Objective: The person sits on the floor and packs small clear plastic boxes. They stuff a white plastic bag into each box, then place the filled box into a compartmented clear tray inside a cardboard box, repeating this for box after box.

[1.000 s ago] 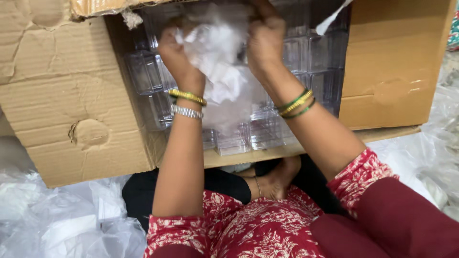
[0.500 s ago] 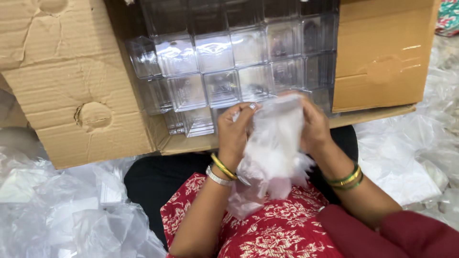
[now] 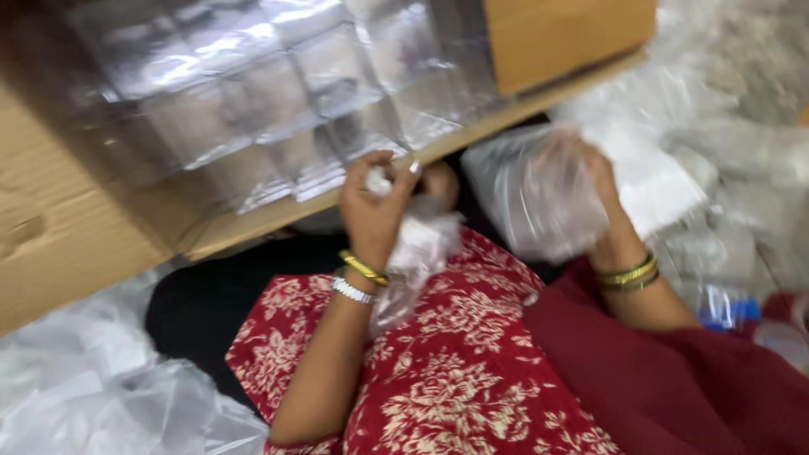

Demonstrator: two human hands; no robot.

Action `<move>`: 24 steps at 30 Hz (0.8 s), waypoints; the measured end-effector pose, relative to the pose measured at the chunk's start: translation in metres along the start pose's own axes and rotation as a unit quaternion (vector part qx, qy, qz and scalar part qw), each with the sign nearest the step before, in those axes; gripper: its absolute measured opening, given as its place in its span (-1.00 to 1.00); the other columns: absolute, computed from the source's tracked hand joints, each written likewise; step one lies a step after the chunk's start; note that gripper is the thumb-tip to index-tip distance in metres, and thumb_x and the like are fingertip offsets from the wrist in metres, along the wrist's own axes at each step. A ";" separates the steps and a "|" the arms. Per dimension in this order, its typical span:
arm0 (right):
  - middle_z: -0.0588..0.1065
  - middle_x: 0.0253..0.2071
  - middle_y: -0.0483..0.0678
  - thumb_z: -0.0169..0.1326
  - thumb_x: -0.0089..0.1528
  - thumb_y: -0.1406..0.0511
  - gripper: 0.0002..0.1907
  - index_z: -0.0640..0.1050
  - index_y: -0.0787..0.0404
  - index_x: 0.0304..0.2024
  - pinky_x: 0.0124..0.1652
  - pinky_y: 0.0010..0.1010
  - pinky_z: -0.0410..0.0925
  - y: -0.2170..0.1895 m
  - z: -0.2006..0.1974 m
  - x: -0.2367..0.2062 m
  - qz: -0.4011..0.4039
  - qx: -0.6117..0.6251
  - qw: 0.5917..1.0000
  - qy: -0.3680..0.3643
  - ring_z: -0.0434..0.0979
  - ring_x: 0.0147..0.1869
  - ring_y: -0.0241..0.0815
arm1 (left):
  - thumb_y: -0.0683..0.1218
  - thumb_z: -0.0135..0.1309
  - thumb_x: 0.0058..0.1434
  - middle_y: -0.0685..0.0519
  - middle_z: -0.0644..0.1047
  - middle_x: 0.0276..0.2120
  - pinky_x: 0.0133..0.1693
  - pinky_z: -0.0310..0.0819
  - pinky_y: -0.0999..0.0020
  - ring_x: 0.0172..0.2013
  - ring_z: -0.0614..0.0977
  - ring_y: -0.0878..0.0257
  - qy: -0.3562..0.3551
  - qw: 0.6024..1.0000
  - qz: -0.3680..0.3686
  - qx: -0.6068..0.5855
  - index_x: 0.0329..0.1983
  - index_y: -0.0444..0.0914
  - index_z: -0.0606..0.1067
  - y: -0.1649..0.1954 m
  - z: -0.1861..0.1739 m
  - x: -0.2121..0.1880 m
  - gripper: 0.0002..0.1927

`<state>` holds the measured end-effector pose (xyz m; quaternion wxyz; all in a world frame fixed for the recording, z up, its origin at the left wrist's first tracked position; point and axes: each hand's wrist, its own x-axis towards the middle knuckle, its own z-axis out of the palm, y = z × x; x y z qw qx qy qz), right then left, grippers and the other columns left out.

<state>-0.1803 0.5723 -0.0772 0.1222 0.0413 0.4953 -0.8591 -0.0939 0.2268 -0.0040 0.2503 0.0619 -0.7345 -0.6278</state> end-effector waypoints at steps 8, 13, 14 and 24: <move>0.49 -0.26 -0.06 -0.12 0.28 0.31 -0.94 0.39 0.12 -0.25 -0.13 0.06 0.42 -0.063 -0.127 0.015 -0.235 0.042 0.880 0.411 0.54 -0.13 -0.05 | -0.19 0.06 0.36 -0.05 0.56 0.09 0.07 0.52 0.34 -0.02 0.60 0.22 -0.072 0.986 -0.034 -0.145 0.32 -0.38 0.36 0.027 -0.001 -0.008 -0.53; 0.49 -0.02 -0.06 0.00 0.38 0.42 -0.87 0.44 0.21 -0.02 0.09 -0.15 0.39 -0.083 -0.115 0.029 -0.254 -0.053 0.828 0.498 0.49 0.11 -0.12 | 0.07 -0.08 0.54 -0.13 0.59 0.04 0.08 0.56 0.33 -0.02 0.61 0.25 -0.122 0.942 -0.098 -0.298 0.34 -0.41 0.36 0.044 -0.008 -0.004 -0.49; 0.48 0.03 -0.06 0.03 0.40 0.44 -0.84 0.45 0.23 0.03 0.13 -0.19 0.38 -0.082 -0.098 0.029 -0.310 -0.142 0.806 0.485 0.48 0.15 -0.14 | 0.11 -0.10 0.53 -0.12 0.59 0.04 0.07 0.56 0.33 -0.02 0.61 0.24 -0.122 0.937 -0.109 -0.307 0.34 -0.40 0.36 0.047 -0.010 -0.002 -0.45; 0.44 -0.12 -0.09 0.32 0.07 0.35 -0.58 0.49 0.36 -0.07 0.03 -0.50 0.42 -0.027 0.205 -0.058 -0.307 -0.401 0.820 -0.268 0.49 0.01 -0.33 | 0.14 -0.07 0.51 -0.08 0.60 -0.03 0.01 0.56 0.38 -0.05 0.64 0.26 -0.094 0.945 -0.105 -0.296 0.29 -0.37 0.40 0.071 -0.020 0.004 -0.48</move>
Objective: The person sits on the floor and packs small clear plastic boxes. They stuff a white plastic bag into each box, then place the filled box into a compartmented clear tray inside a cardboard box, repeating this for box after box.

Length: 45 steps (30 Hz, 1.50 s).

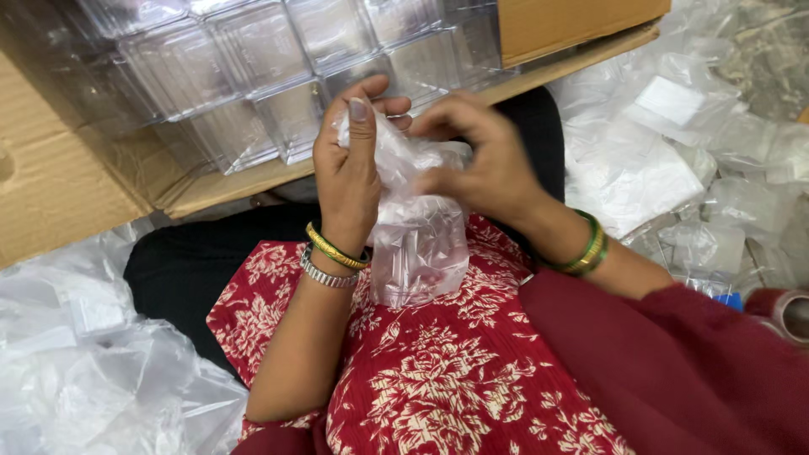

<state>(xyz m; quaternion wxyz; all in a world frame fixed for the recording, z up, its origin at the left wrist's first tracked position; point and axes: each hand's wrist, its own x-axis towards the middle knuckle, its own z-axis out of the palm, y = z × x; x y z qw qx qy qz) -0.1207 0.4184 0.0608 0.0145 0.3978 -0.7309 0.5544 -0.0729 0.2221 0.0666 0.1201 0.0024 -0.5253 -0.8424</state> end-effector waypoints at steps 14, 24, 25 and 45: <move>0.56 -0.28 -0.15 0.16 0.32 0.41 -0.90 0.54 0.30 -0.12 -0.20 -0.55 0.45 0.022 0.055 0.066 0.229 0.335 0.914 0.010 0.55 -0.23 -0.40 | -0.26 0.29 0.23 0.07 0.51 -0.42 -0.42 0.24 0.49 -0.47 0.41 0.38 0.098 0.978 -0.106 0.153 -0.24 -0.36 0.53 0.023 -0.076 0.003 -0.86; 0.51 -0.35 -0.25 0.07 0.40 0.29 -0.82 0.55 0.28 -0.23 -0.21 -0.62 0.38 0.043 0.060 0.056 0.228 0.286 0.931 0.017 0.46 -0.25 -0.51 | -0.14 0.17 0.39 0.11 0.54 -0.30 -0.26 0.35 0.54 -0.33 0.47 0.44 0.064 0.994 -0.086 0.028 -0.17 -0.34 0.54 0.015 -0.072 0.023 -0.86; 0.48 -0.36 -0.25 0.06 0.42 0.27 -0.79 0.55 0.27 -0.25 -0.24 -0.62 0.34 0.046 0.062 0.055 0.229 0.279 0.932 0.019 0.42 -0.26 -0.51 | -0.13 0.14 0.39 0.11 0.56 -0.27 -0.24 0.37 0.53 -0.31 0.48 0.43 0.044 0.995 -0.090 0.001 -0.20 -0.33 0.52 0.014 -0.075 0.023 -0.86; 0.38 -0.15 0.11 0.23 0.11 0.54 -0.42 0.47 0.21 0.19 -0.25 -0.23 0.39 0.119 0.083 0.249 0.000 -0.189 0.966 0.174 0.47 -0.16 0.02 | -0.06 0.08 0.45 -0.21 0.44 -0.56 -0.42 0.34 0.10 -0.55 0.41 -0.09 0.235 0.819 0.149 0.501 -0.39 -0.39 0.44 0.024 -0.113 0.173 -0.66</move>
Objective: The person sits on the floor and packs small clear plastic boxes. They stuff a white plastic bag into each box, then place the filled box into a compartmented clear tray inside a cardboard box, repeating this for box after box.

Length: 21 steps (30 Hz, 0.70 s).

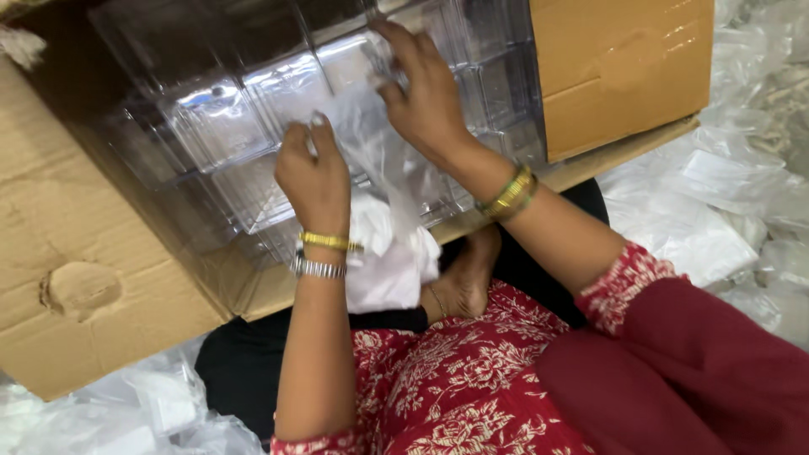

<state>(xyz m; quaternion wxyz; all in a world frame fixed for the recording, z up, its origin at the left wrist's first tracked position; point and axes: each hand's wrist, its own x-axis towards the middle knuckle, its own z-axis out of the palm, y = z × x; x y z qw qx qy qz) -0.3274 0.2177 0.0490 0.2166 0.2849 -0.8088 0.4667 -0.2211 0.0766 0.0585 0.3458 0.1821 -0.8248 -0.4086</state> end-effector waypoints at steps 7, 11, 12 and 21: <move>0.34 0.10 0.15 0.15 0.17 0.46 -0.61 0.60 0.02 0.03 -0.11 -0.06 0.43 0.006 0.031 0.044 -0.004 -0.167 0.984 -0.068 0.51 0.01 0.20 | -0.06 -0.02 0.43 -0.24 0.56 -0.48 -0.36 0.38 -0.05 -0.43 0.57 -0.23 0.014 0.998 -0.023 0.058 -0.19 -0.29 0.49 -0.007 0.024 0.036 -0.80; 0.37 0.15 0.12 0.12 0.15 0.51 -0.51 0.58 0.02 0.10 0.01 -0.09 0.40 0.014 0.023 0.024 -0.030 -0.097 0.995 0.005 0.48 0.10 0.20 | -0.08 -0.02 0.40 -0.22 0.58 -0.45 -0.35 0.39 -0.07 -0.41 0.60 -0.23 0.013 0.998 -0.005 0.061 -0.12 -0.29 0.48 -0.008 0.025 0.030 -0.82; 0.38 0.17 0.11 0.12 0.14 0.52 -0.49 0.58 0.03 0.11 0.07 -0.09 0.38 0.013 0.020 0.019 -0.041 -0.091 0.995 0.017 0.48 0.13 0.19 | -0.08 -0.02 0.39 -0.22 0.58 -0.44 -0.35 0.40 -0.07 -0.40 0.61 -0.23 0.013 0.998 0.007 0.056 -0.10 -0.29 0.48 -0.007 0.026 0.028 -0.82; 0.52 0.16 0.01 0.13 0.27 0.56 -0.57 0.61 0.20 0.17 0.23 -0.43 0.40 -0.019 -0.038 0.004 -0.014 0.200 0.978 0.049 0.55 0.23 -0.15 | -0.13 0.06 0.47 -0.09 0.35 -0.43 -0.26 0.34 0.30 -0.35 0.32 0.19 0.079 0.980 0.054 -0.175 -0.34 -0.46 0.33 0.034 0.027 0.007 -0.66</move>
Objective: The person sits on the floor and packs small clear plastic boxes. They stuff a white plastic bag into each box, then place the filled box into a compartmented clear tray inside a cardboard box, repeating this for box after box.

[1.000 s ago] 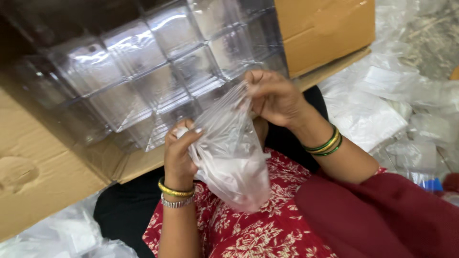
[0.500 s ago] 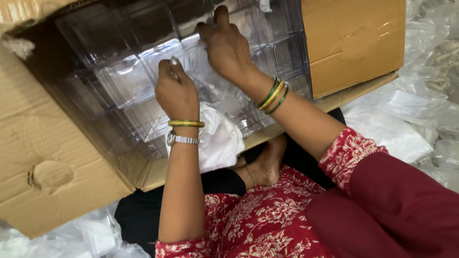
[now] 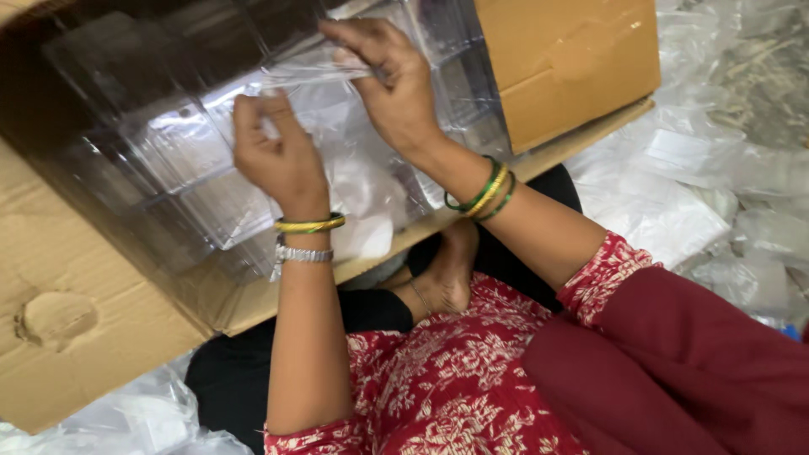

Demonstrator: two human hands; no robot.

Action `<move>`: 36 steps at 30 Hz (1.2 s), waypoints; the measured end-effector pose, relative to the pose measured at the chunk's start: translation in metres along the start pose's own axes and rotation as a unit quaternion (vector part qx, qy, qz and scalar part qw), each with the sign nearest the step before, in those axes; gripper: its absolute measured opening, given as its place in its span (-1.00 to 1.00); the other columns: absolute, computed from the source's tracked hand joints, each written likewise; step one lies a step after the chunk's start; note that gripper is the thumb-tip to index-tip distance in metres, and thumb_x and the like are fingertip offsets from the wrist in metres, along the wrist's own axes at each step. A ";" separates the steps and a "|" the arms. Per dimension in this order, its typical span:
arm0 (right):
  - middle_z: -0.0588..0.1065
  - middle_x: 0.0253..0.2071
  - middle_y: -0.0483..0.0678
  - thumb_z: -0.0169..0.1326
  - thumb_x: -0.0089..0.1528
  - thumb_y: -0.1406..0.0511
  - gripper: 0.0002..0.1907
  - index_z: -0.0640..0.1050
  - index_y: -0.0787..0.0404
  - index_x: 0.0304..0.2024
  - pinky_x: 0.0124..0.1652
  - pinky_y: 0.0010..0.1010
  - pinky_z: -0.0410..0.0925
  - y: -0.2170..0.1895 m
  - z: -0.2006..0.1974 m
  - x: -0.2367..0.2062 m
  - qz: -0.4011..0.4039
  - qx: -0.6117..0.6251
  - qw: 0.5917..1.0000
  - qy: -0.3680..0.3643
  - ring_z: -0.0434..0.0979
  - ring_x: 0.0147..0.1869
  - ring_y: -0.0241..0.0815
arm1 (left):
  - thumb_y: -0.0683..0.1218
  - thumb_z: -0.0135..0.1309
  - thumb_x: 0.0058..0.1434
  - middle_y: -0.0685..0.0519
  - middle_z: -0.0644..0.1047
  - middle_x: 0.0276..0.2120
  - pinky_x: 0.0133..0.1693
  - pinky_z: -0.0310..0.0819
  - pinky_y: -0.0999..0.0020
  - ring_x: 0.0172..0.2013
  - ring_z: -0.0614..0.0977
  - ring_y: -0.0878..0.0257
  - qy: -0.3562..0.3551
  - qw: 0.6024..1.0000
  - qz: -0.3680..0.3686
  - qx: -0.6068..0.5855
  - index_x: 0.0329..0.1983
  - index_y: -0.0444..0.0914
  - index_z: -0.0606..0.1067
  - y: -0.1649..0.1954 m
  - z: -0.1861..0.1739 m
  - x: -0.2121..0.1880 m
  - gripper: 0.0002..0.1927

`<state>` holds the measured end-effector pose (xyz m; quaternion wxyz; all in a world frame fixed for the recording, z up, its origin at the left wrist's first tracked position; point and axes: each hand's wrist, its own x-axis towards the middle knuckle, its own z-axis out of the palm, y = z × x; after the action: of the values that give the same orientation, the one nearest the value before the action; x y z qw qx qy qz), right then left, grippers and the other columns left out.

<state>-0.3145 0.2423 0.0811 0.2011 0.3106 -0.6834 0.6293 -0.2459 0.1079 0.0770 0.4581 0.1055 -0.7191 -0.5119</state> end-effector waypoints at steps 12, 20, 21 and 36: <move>0.61 0.11 0.02 0.13 0.39 0.30 -0.69 0.60 0.22 0.17 0.21 -0.39 0.30 -0.051 -0.069 -0.108 0.144 -0.030 0.989 -0.003 0.47 0.18 -0.18 | 0.06 0.01 0.41 0.07 0.50 -0.57 -0.67 0.22 0.33 -0.69 0.42 0.30 -0.111 0.866 -0.439 -0.212 -0.33 -0.32 0.52 0.024 -0.025 -0.116 -0.64; 0.27 0.48 0.13 0.07 0.34 -0.13 -0.06 0.04 0.15 0.58 0.33 -0.01 0.22 -0.030 -0.070 -0.135 0.074 -0.257 0.948 -0.174 0.32 0.42 0.15 | 0.18 -0.20 0.48 0.05 0.54 -0.50 -0.71 0.26 0.38 -0.68 0.48 0.29 -0.125 0.760 -0.547 -0.326 -0.12 -0.31 0.51 -0.032 -0.017 -0.150 -0.52; 0.17 0.52 0.16 0.08 0.26 -0.21 0.09 -0.06 0.16 0.58 0.30 0.03 0.20 -0.029 -0.073 -0.135 0.084 -0.267 0.935 -0.217 0.28 0.43 0.21 | 0.19 -0.23 0.49 0.04 0.58 -0.45 -0.69 0.27 0.38 -0.66 0.49 0.28 -0.130 0.746 -0.554 -0.347 -0.07 -0.30 0.52 -0.035 -0.017 -0.148 -0.50; -0.10 0.62 0.30 0.34 0.07 -0.16 0.42 -0.25 0.28 0.59 0.57 0.01 -0.04 -0.032 -0.101 -0.148 0.150 -0.112 0.941 -0.280 -0.09 0.71 0.25 | 0.51 -0.37 0.51 -0.08 0.59 -0.39 -0.67 0.30 0.33 -0.65 0.50 0.18 -0.282 0.626 -0.513 -0.514 -0.02 -0.31 0.45 -0.085 -0.045 -0.126 -0.18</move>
<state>-0.1970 0.3669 0.0187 -0.0616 0.3438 -0.8171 0.4586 -0.1681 0.1187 -0.0604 -0.1240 0.0553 -0.2620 -0.9555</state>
